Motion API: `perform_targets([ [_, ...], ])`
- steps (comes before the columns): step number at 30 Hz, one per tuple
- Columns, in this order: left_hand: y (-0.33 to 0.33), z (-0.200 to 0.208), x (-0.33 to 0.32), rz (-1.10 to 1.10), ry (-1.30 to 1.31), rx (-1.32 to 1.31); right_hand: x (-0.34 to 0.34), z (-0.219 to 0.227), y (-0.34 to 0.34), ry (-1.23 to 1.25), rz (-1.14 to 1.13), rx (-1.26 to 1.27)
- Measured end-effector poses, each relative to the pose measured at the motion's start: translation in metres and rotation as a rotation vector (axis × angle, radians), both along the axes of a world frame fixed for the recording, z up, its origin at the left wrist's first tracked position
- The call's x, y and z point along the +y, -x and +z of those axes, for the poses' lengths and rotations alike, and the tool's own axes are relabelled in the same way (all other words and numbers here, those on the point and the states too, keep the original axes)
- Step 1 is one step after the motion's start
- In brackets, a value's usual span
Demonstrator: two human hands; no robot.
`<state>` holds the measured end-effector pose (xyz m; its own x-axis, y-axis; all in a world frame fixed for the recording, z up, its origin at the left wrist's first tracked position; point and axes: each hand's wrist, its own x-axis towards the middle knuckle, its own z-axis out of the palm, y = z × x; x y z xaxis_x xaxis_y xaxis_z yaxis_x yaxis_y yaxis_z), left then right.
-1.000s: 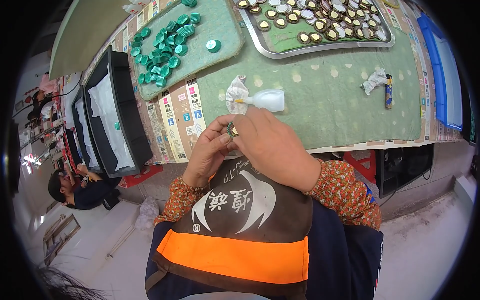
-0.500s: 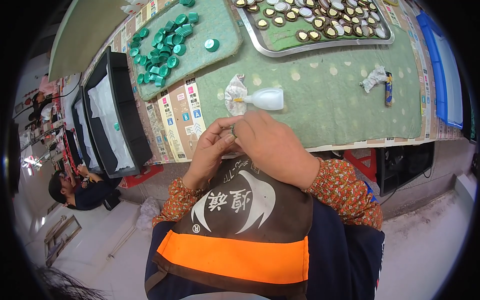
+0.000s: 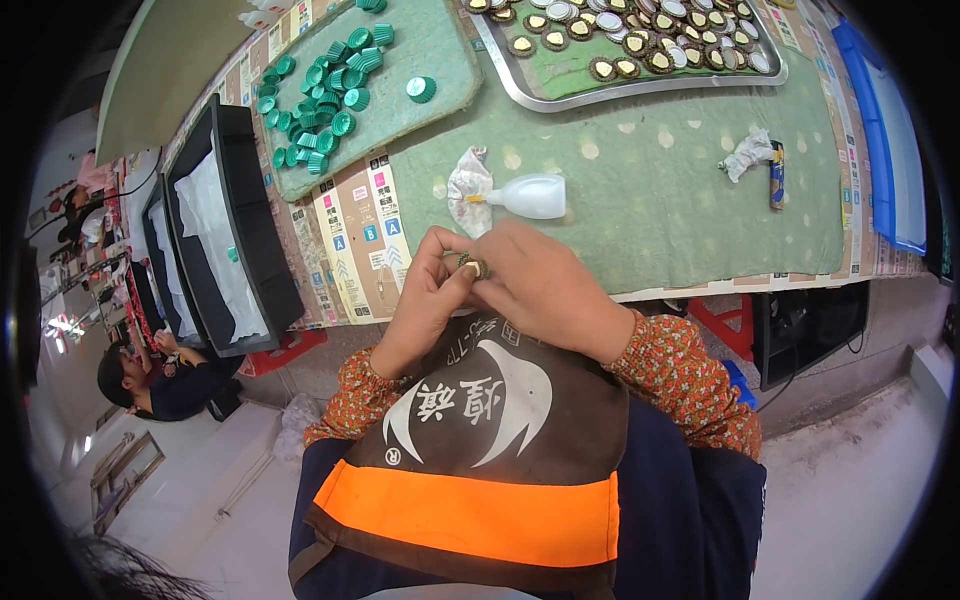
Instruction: The person assembles small plastic toy caps or components by hand, applying glue from a glue bottle to join the pieces.
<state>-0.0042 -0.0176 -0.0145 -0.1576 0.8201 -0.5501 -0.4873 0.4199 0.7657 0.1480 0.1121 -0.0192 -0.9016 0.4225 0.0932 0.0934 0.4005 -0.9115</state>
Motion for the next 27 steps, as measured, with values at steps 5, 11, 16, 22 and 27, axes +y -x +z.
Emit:
perform_targets([
  [5, 0.001, -0.002, 0.0, 0.002, -0.002, 0.04, -0.002, 0.006, -0.001, 0.224, -0.086, -0.084],
  [11, -0.009, 0.0, -0.002, 0.037, -0.056, 0.032, -0.009, -0.005, 0.003, 0.6, -0.154, -0.182],
  [16, -0.018, -0.009, -0.008, 0.071, -0.138, 0.101, -0.021, -0.026, 0.002, 0.798, -0.233, -0.144],
  [22, -0.019, -0.014, -0.013, 0.072, -0.167, 0.225, -0.022, -0.027, 0.004, 0.828, -0.211, -0.137],
  [27, -0.003, 0.0, -0.007, 0.063, 0.007, 0.057, -0.004, -0.003, 0.009, 1.055, -0.162, -0.154],
])
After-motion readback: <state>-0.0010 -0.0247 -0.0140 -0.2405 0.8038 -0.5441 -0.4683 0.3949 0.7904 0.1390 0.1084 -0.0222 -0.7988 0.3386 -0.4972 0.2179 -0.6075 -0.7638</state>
